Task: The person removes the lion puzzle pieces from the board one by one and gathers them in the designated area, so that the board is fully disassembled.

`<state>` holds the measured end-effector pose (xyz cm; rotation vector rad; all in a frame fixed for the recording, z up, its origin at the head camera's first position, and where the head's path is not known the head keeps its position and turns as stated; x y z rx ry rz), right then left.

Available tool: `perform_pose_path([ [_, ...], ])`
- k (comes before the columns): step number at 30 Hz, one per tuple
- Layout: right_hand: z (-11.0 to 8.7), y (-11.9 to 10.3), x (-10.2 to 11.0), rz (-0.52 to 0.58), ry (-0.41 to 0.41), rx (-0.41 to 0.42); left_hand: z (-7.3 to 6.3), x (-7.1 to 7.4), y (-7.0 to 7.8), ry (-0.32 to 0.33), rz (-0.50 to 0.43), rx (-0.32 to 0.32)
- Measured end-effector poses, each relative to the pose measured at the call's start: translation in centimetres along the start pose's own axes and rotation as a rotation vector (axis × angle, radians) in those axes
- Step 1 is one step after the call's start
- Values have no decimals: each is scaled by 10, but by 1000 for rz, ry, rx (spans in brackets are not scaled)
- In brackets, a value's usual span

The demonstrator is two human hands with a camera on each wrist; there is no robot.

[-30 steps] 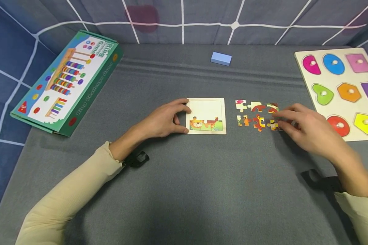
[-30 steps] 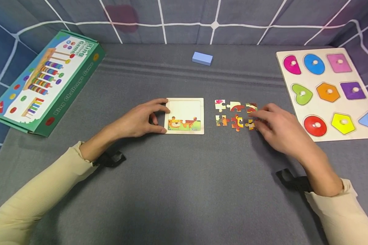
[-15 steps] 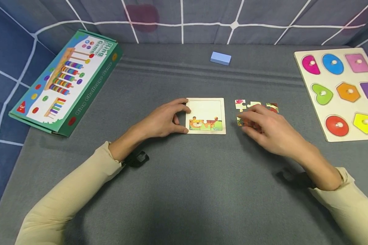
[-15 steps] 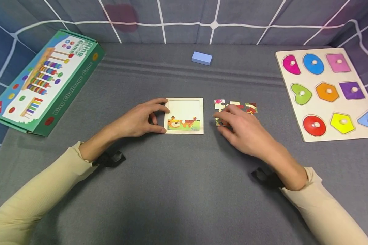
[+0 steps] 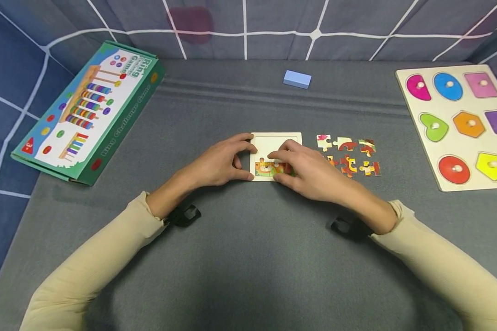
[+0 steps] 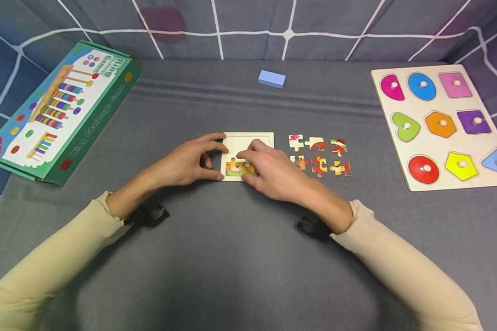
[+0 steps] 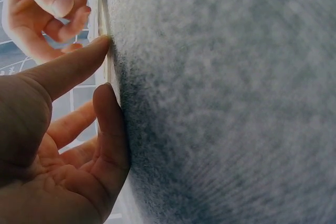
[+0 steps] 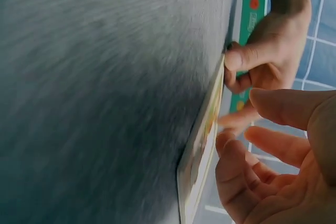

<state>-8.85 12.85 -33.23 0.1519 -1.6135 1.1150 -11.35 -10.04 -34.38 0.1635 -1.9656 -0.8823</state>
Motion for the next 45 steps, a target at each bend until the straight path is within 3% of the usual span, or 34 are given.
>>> perform_pose_path([
  [9,19,3,-8,26,-105,-75,1,-1,0,-1,-8,-10],
  [19,23,-1,-12,-7,-148,-80,-1,1,-2,3,-12,-11],
  [37,21,-8,-15,-35,-58,-115,0,-1,-1,2,-10,-16],
  [45,22,-7,-16,-9,-34,-85,-1,0,-2,6,-13,-19],
])
Point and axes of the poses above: each hand's wrist, its own z-axis towards the middle knuckle, its own x-axis out of the back of the hand, y = z × x, the point moved 1 cm from there along z, towards the middle knuckle, and after that the axes turned 6 degrees about x, right-handed, at the moved point
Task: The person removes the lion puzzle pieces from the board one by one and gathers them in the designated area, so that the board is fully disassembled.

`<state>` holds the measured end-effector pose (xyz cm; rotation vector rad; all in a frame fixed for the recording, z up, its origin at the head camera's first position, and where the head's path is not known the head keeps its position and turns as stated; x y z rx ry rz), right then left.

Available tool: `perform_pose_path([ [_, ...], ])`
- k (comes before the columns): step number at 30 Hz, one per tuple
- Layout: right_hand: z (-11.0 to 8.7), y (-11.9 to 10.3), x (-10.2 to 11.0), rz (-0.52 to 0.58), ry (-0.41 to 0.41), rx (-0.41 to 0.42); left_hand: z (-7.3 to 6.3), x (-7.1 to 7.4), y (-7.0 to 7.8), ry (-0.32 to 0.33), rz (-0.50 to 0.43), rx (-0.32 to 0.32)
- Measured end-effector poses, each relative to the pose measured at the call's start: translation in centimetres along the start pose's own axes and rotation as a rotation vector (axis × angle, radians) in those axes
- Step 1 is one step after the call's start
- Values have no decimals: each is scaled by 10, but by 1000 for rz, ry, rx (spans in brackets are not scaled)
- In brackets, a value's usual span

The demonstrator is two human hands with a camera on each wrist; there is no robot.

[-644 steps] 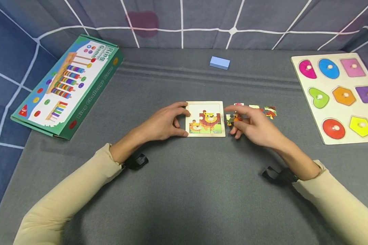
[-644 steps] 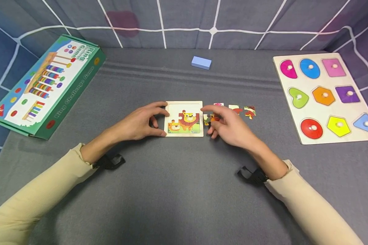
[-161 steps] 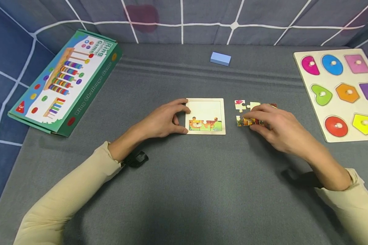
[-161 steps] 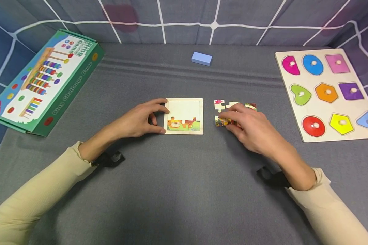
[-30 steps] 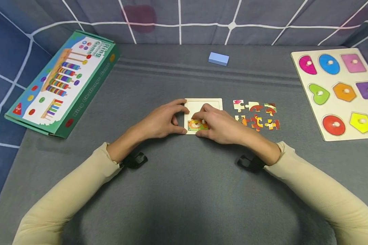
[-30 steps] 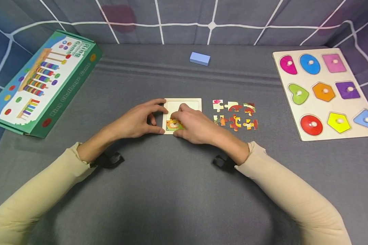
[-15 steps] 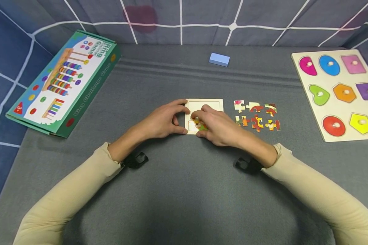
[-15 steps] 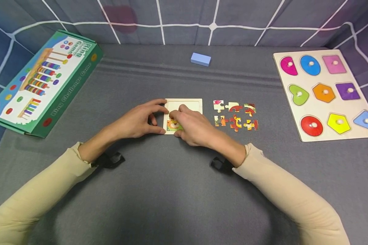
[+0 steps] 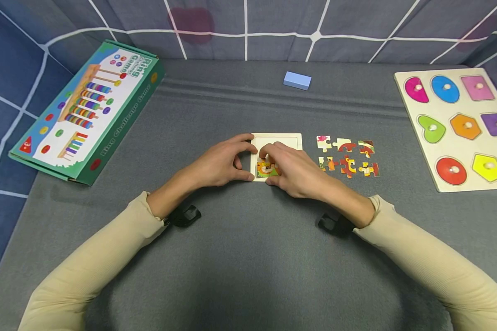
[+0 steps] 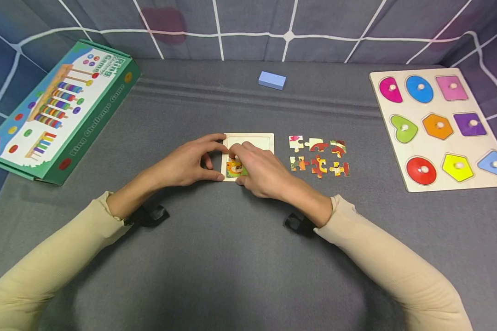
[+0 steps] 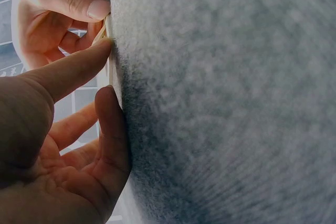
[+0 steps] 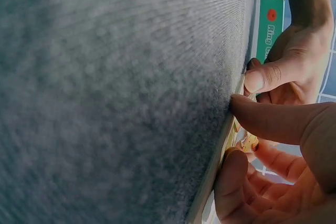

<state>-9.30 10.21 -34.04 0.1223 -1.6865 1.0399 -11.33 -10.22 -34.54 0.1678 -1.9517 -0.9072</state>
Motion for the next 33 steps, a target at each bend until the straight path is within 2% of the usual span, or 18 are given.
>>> perform_pose_path([
  [14,-1,-4,-2,30,50,48,0,0,-1,3,-13,-11],
  [22,1,-6,-4,34,44,33,0,0,-1,3,-16,-14],
  [33,0,-3,-5,48,80,51,0,0,-1,5,-16,-16],
])
Point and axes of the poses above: each hand's wrist, its own z-axis towards the middle knuckle, its own x-axis out of the back of the hand, y = z × x, the point moved 1 cm from there along z, towards the middle knuckle, and after that the axes turned 6 degrees about x, right-handed, at the moved point
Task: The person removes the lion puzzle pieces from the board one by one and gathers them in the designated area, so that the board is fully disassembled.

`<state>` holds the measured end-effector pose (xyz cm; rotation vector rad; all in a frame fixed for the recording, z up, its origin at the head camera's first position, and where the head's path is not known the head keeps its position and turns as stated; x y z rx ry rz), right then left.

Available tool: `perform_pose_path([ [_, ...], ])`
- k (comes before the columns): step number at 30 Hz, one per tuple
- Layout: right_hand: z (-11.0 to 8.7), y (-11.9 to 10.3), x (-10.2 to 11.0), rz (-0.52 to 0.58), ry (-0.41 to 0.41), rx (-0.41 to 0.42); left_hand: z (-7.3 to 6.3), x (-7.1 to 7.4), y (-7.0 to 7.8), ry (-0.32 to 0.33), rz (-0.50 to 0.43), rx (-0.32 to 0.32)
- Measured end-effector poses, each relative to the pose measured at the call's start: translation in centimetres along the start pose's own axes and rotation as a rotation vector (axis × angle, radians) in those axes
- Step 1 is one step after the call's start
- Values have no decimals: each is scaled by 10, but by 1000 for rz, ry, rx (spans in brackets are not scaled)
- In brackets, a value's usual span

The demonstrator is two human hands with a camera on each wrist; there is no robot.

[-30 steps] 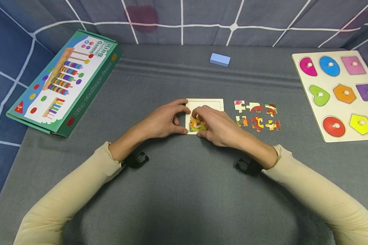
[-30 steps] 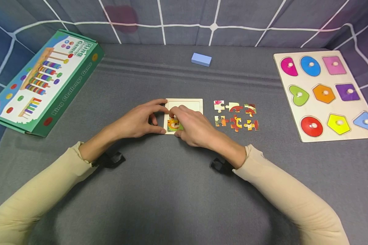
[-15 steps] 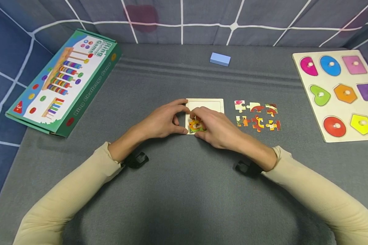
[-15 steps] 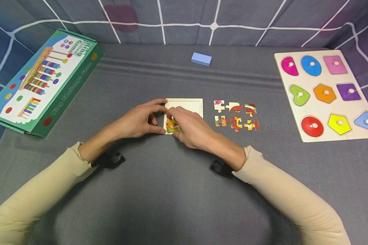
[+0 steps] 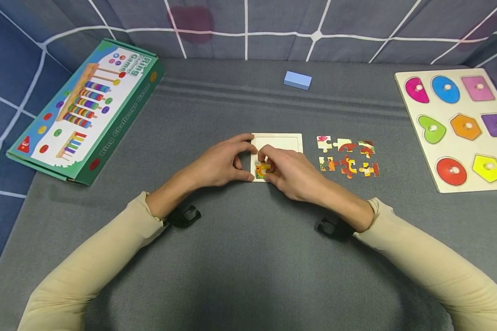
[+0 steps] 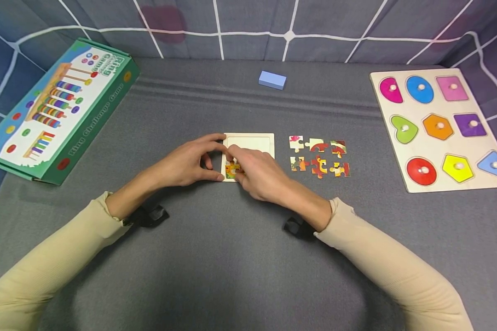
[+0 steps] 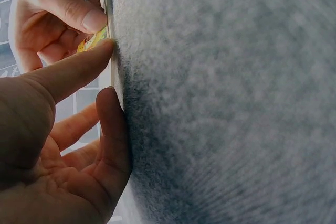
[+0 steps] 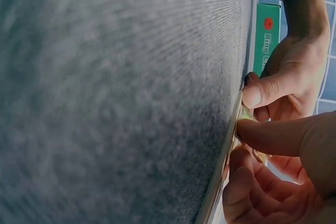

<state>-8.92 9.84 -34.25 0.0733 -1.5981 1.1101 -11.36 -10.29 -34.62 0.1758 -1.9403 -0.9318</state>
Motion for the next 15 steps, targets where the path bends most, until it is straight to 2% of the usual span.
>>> perform_pose_path([
  [5,-2,2,1,53,16,-12,0,-1,0,-2,4,6],
  [12,-9,3,5,295,-20,-64,0,-1,0,-8,-4,16],
  [15,-11,4,8,353,-35,-64,0,0,0,-6,-3,15],
])
Point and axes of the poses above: each hand's wrist, its own z-axis towards the middle knuckle, its own x-axis out of the back of the hand, y = z × x, the point moved 1 cm from there along z, towards the middle knuckle, and after that the axes turned 6 degrees about x, right-handed, at the moved point
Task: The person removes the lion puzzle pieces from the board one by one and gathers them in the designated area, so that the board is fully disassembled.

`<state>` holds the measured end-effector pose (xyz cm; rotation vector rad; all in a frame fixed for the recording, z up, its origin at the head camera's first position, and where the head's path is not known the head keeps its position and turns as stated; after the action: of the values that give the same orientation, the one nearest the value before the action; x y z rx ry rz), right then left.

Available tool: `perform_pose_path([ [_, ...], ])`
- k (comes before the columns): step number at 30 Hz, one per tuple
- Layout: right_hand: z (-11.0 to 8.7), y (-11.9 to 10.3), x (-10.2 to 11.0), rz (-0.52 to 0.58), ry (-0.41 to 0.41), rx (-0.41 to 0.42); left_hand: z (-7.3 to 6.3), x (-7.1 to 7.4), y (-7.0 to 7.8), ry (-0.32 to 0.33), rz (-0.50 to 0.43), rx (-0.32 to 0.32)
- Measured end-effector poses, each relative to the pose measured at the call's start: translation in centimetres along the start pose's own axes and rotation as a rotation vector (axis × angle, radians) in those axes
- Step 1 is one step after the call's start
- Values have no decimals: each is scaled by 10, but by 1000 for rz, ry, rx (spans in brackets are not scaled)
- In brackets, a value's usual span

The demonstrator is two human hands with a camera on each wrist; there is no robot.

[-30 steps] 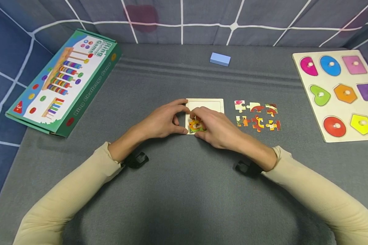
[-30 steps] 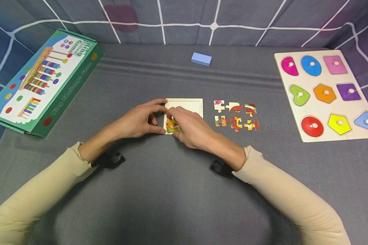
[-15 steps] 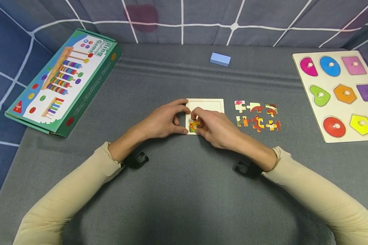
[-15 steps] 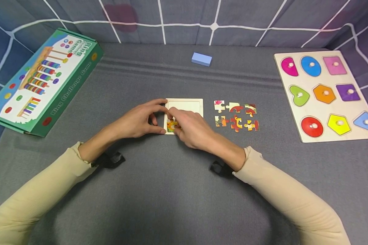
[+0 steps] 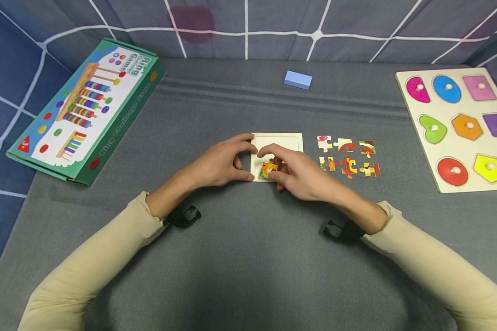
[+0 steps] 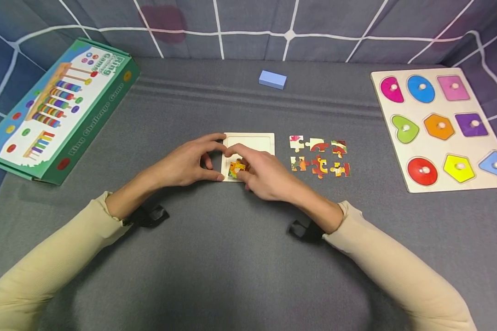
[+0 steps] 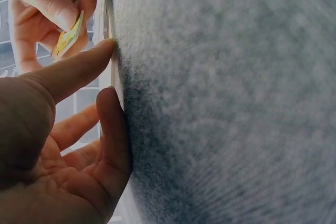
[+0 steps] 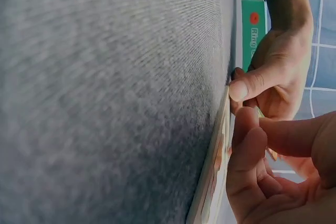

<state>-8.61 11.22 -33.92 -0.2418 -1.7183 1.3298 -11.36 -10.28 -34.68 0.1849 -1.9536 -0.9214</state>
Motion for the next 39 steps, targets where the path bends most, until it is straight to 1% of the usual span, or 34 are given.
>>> perform_pose_path([
  [9,-6,3,6,61,-26,-49,0,0,1,-3,2,1],
  [16,-9,7,10,-4,-9,-25,1,1,0,-2,8,5],
  [19,-10,9,11,-19,-5,-39,1,0,0,-2,11,10],
  [25,-14,10,12,-41,-34,-75,0,0,0,0,18,11],
  [33,-19,12,15,-73,-8,-83,0,0,1,2,19,17],
  [39,-24,16,16,-92,1,-28,1,0,2,-1,31,23],
])
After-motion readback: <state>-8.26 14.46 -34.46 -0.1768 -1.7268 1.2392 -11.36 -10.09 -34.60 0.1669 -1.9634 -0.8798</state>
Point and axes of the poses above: each hand's wrist, its own z-axis towards the middle knuckle, its own x-axis out of the back of the hand, y = z × x, the point moved 1 cm from there along z, towards the middle knuckle, and after that the axes turned 6 degrees about x, right-handed, at the moved point
